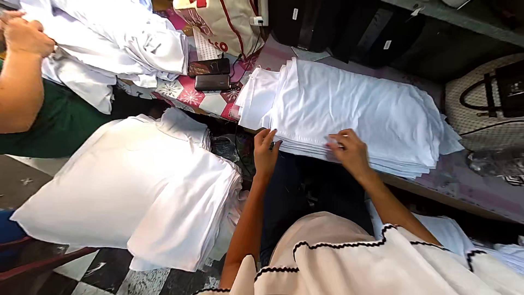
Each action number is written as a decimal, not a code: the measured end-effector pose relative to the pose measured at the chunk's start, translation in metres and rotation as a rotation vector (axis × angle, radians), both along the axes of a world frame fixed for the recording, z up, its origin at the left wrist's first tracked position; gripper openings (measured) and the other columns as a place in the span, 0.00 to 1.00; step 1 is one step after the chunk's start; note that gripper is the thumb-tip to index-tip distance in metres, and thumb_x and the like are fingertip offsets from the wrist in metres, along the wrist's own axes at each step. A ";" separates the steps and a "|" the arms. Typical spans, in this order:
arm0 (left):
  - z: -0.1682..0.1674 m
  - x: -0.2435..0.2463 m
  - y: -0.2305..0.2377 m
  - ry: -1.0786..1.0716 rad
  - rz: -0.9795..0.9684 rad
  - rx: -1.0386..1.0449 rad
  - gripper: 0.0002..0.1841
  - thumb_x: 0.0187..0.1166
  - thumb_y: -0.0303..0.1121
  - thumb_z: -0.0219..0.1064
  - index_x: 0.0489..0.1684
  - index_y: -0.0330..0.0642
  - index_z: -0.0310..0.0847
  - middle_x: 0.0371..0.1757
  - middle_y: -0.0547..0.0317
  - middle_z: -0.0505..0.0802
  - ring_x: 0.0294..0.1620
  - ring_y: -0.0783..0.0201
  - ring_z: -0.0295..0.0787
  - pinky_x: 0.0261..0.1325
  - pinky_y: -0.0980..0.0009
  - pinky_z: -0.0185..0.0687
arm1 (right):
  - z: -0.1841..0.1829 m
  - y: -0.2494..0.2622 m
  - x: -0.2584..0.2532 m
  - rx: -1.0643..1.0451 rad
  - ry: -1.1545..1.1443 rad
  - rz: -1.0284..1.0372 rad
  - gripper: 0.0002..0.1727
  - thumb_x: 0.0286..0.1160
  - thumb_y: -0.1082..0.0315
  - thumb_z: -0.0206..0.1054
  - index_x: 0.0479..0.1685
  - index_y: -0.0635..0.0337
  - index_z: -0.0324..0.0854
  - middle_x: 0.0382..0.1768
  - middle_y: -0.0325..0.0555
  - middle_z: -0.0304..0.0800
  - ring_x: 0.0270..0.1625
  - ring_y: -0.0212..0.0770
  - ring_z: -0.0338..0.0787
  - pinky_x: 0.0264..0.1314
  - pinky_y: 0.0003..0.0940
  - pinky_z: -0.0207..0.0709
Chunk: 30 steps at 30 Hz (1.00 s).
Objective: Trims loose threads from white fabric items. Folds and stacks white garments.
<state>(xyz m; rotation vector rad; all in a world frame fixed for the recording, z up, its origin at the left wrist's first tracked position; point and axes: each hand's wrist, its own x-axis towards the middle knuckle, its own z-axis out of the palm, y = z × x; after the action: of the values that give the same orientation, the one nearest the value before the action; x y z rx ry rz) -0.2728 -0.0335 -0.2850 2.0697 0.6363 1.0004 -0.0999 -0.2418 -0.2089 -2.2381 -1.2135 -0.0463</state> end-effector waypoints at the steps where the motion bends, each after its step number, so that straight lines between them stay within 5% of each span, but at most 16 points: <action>1: -0.001 0.011 0.005 0.003 -0.029 0.092 0.10 0.76 0.25 0.72 0.50 0.29 0.91 0.57 0.34 0.89 0.63 0.41 0.86 0.68 0.51 0.82 | -0.010 0.016 -0.005 -0.001 -0.050 0.066 0.17 0.71 0.65 0.77 0.54 0.65 0.91 0.53 0.64 0.89 0.38 0.57 0.93 0.38 0.55 0.87; 3: 0.005 0.022 0.016 0.005 -0.062 0.206 0.06 0.77 0.23 0.69 0.41 0.31 0.91 0.48 0.40 0.91 0.57 0.43 0.87 0.65 0.51 0.82 | -0.020 0.036 -0.006 -0.047 -0.106 0.121 0.17 0.69 0.64 0.78 0.54 0.61 0.92 0.53 0.59 0.90 0.36 0.56 0.93 0.33 0.55 0.86; 6: 0.026 0.028 0.019 -0.026 -0.066 0.244 0.06 0.78 0.23 0.66 0.42 0.30 0.89 0.49 0.41 0.92 0.57 0.44 0.89 0.64 0.53 0.83 | -0.017 0.042 0.000 -0.067 -0.062 0.136 0.14 0.71 0.68 0.75 0.52 0.63 0.91 0.50 0.58 0.92 0.41 0.56 0.94 0.39 0.56 0.86; 10: 0.032 0.047 0.012 -0.039 -0.097 0.341 0.14 0.74 0.26 0.74 0.56 0.31 0.88 0.60 0.39 0.92 0.66 0.42 0.87 0.71 0.48 0.79 | -0.002 0.031 0.010 0.094 -0.110 0.126 0.07 0.73 0.77 0.68 0.42 0.68 0.91 0.41 0.58 0.92 0.37 0.51 0.92 0.41 0.47 0.87; 13: 0.008 0.049 0.011 -0.132 -0.002 0.398 0.09 0.71 0.17 0.70 0.46 0.30 0.91 0.48 0.41 0.93 0.55 0.44 0.91 0.60 0.55 0.87 | 0.015 0.009 0.024 0.181 -0.309 0.061 0.07 0.72 0.77 0.68 0.41 0.69 0.90 0.39 0.59 0.90 0.31 0.48 0.89 0.31 0.40 0.83; 15: -0.009 0.035 0.002 -0.118 -0.003 0.352 0.07 0.72 0.18 0.70 0.43 0.30 0.92 0.43 0.42 0.94 0.47 0.47 0.92 0.53 0.58 0.89 | 0.008 -0.006 0.030 0.100 -0.285 0.040 0.07 0.71 0.77 0.68 0.41 0.71 0.90 0.40 0.62 0.90 0.32 0.52 0.91 0.34 0.44 0.85; 17: -0.024 0.012 -0.013 -0.005 0.018 0.244 0.06 0.75 0.20 0.68 0.39 0.31 0.93 0.38 0.42 0.94 0.41 0.48 0.95 0.47 0.57 0.91 | -0.006 -0.020 0.034 -0.183 -0.072 0.023 0.10 0.77 0.74 0.66 0.48 0.72 0.88 0.50 0.66 0.90 0.46 0.59 0.94 0.50 0.54 0.88; 20: -0.011 -0.029 -0.023 0.296 0.059 -0.076 0.10 0.81 0.23 0.64 0.44 0.26 0.92 0.45 0.35 0.94 0.50 0.41 0.94 0.59 0.47 0.87 | 0.011 -0.027 0.041 -0.460 0.254 -0.018 0.17 0.82 0.73 0.60 0.65 0.71 0.83 0.65 0.70 0.82 0.63 0.62 0.87 0.69 0.55 0.79; 22: 0.010 -0.038 -0.030 0.237 0.114 -0.128 0.09 0.78 0.22 0.67 0.43 0.26 0.92 0.43 0.36 0.95 0.47 0.44 0.95 0.57 0.51 0.89 | 0.044 -0.022 0.037 -0.445 0.341 -0.018 0.18 0.86 0.75 0.54 0.65 0.72 0.83 0.62 0.69 0.82 0.56 0.58 0.87 0.64 0.50 0.80; 25: 0.044 -0.016 -0.045 0.019 0.060 -0.081 0.08 0.77 0.23 0.68 0.45 0.27 0.92 0.45 0.39 0.95 0.47 0.53 0.95 0.55 0.62 0.90 | 0.055 0.002 0.025 -0.297 0.389 0.035 0.21 0.94 0.64 0.48 0.70 0.64 0.83 0.41 0.54 0.90 0.36 0.42 0.87 0.45 0.42 0.82; 26: 0.046 -0.002 -0.049 -0.022 0.028 -0.054 0.09 0.77 0.24 0.69 0.46 0.27 0.92 0.47 0.39 0.95 0.49 0.52 0.94 0.56 0.62 0.90 | 0.052 0.012 0.020 -0.267 0.437 0.077 0.22 0.94 0.62 0.48 0.72 0.62 0.82 0.41 0.51 0.91 0.37 0.39 0.87 0.48 0.40 0.81; 30: 0.010 0.042 -0.045 0.071 -0.042 0.039 0.09 0.78 0.24 0.69 0.47 0.27 0.92 0.47 0.36 0.92 0.53 0.40 0.90 0.59 0.51 0.87 | 0.036 0.039 0.007 -0.332 0.613 0.222 0.26 0.96 0.60 0.44 0.78 0.64 0.76 0.63 0.59 0.87 0.60 0.44 0.87 0.67 0.39 0.77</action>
<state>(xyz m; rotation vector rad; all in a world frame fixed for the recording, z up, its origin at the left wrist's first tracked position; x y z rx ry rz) -0.2307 -0.0784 -0.2750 2.1525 0.6109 0.9257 -0.0927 -0.2030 -0.1730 -2.1173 -1.1594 0.9173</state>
